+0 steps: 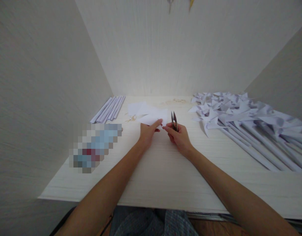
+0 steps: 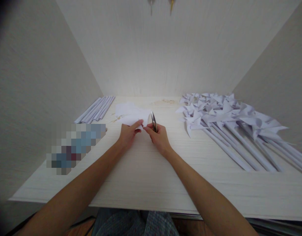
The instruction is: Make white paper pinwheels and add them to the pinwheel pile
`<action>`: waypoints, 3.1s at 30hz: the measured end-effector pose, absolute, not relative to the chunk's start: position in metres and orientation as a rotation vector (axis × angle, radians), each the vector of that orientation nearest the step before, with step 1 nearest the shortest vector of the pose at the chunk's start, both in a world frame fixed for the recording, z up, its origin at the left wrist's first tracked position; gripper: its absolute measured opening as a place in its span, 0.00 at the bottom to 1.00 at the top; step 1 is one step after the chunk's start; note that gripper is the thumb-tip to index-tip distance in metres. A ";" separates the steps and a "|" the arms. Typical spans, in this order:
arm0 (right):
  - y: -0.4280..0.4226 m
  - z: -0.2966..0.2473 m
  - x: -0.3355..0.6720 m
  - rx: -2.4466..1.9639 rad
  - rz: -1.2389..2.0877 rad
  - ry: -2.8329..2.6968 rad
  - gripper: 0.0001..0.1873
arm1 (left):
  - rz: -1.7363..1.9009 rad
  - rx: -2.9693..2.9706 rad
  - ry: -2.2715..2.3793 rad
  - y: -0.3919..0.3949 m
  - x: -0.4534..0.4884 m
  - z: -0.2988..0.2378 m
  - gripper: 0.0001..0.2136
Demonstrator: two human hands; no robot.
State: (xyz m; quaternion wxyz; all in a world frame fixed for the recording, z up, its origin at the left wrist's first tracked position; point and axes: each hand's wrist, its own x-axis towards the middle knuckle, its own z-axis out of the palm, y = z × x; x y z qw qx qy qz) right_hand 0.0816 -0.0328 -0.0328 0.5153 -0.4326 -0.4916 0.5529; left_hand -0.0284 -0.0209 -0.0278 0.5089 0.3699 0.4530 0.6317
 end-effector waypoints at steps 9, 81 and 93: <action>-0.031 -0.037 0.083 -1.027 1.242 -1.235 0.09 | 1.520 0.855 1.138 -0.022 -0.028 -0.026 0.11; -0.040 -0.039 0.075 -1.077 1.172 -1.604 0.23 | 1.574 0.395 0.908 -0.030 -0.023 -0.010 0.02; -0.041 -0.036 0.075 -1.136 1.056 -1.693 0.23 | 1.604 0.395 0.896 -0.029 -0.022 -0.010 0.02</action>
